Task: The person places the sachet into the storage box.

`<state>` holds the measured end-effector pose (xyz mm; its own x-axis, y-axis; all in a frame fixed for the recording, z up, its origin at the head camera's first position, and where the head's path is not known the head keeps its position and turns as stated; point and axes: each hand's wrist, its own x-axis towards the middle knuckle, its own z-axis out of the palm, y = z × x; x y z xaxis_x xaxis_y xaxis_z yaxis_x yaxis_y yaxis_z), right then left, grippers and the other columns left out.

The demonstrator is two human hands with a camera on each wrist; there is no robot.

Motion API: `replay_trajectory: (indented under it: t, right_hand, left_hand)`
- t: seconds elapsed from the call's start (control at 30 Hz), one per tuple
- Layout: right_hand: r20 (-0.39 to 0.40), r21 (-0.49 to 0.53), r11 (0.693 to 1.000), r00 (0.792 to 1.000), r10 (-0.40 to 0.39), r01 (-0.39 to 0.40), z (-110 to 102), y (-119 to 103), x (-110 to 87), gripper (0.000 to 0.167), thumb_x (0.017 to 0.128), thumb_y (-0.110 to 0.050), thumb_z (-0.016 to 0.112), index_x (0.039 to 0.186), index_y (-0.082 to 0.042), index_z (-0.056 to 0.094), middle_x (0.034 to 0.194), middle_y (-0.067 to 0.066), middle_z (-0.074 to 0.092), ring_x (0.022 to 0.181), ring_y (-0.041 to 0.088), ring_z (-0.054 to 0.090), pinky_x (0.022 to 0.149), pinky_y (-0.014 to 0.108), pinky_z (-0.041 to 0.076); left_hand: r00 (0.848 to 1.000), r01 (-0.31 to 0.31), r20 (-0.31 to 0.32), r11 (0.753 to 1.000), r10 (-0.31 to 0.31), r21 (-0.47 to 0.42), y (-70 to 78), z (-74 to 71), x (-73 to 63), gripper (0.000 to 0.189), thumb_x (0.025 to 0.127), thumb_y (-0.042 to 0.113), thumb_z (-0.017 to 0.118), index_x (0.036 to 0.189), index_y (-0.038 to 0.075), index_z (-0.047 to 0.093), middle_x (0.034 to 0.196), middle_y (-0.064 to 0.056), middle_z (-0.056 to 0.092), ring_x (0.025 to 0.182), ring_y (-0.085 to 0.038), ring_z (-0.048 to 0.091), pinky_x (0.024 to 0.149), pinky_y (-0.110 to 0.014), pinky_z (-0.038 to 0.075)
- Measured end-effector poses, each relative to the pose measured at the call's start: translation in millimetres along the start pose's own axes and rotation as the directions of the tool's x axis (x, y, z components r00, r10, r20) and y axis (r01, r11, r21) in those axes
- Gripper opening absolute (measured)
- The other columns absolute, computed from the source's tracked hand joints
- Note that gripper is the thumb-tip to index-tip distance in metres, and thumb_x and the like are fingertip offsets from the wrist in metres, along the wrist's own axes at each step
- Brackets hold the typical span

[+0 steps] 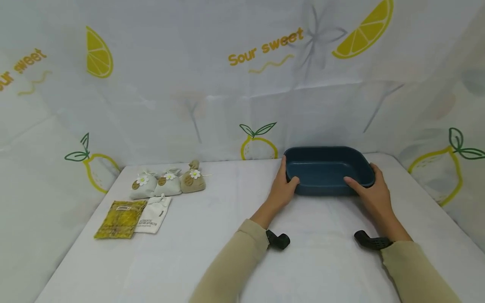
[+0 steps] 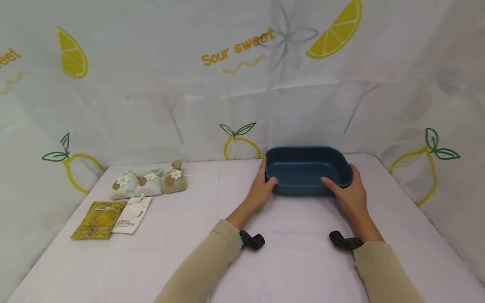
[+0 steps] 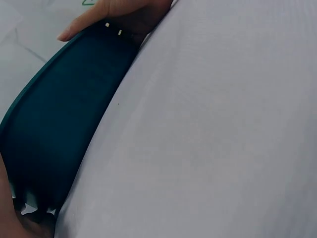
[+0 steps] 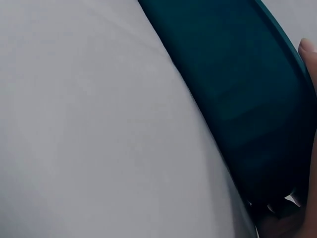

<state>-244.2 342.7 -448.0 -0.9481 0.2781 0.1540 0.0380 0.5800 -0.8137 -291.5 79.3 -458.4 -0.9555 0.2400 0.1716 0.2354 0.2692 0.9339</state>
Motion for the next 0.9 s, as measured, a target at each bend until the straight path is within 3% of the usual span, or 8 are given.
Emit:
replay_trajectory:
  t: [0.3,0.57,0.9]
  right_hand:
    - [0.022,-0.020,1.000,1.000,-0.019,0.019,23.3,-19.1,-6.9,0.102,0.094,-0.053,0.065,0.164,-0.013,0.002,0.169,0.025,0.007,0.152,0.055,0.014,0.114,0.076,0.021]
    - [0.043,0.032,0.999,0.999,-0.010,0.009,41.2,-32.2,-8.3,0.110,0.087,-0.050,0.075,0.164,-0.015,0.005,0.170,0.022,0.009,0.154,0.049,0.016,0.117,0.073,0.022]
    - [0.125,-0.011,0.998,0.991,-0.054,0.056,65.0,-50.3,-13.3,0.115,0.086,-0.054,0.075,0.165,-0.015,0.001,0.170,0.021,0.008,0.155,0.049,0.014,0.117,0.073,0.021]
  left_hand:
    - [1.000,0.009,-0.023,0.999,-0.008,0.033,-3.7,-29.8,-9.3,0.084,0.091,0.026,0.041,0.164,0.029,0.001,0.171,0.012,0.009,0.157,-0.011,0.018,0.126,-0.041,0.027]
    - [0.999,0.018,-0.036,0.998,-0.016,0.055,-10.7,-54.4,-19.4,0.085,0.090,0.026,0.041,0.164,0.029,0.001,0.171,0.011,0.011,0.153,-0.014,0.027,0.123,-0.044,0.031]
    - [0.998,0.047,-0.043,0.995,-0.044,0.088,-18.7,-90.3,-32.8,0.086,0.090,0.027,0.042,0.164,0.029,0.000,0.171,0.011,0.008,0.157,-0.012,0.015,0.128,-0.044,0.022]
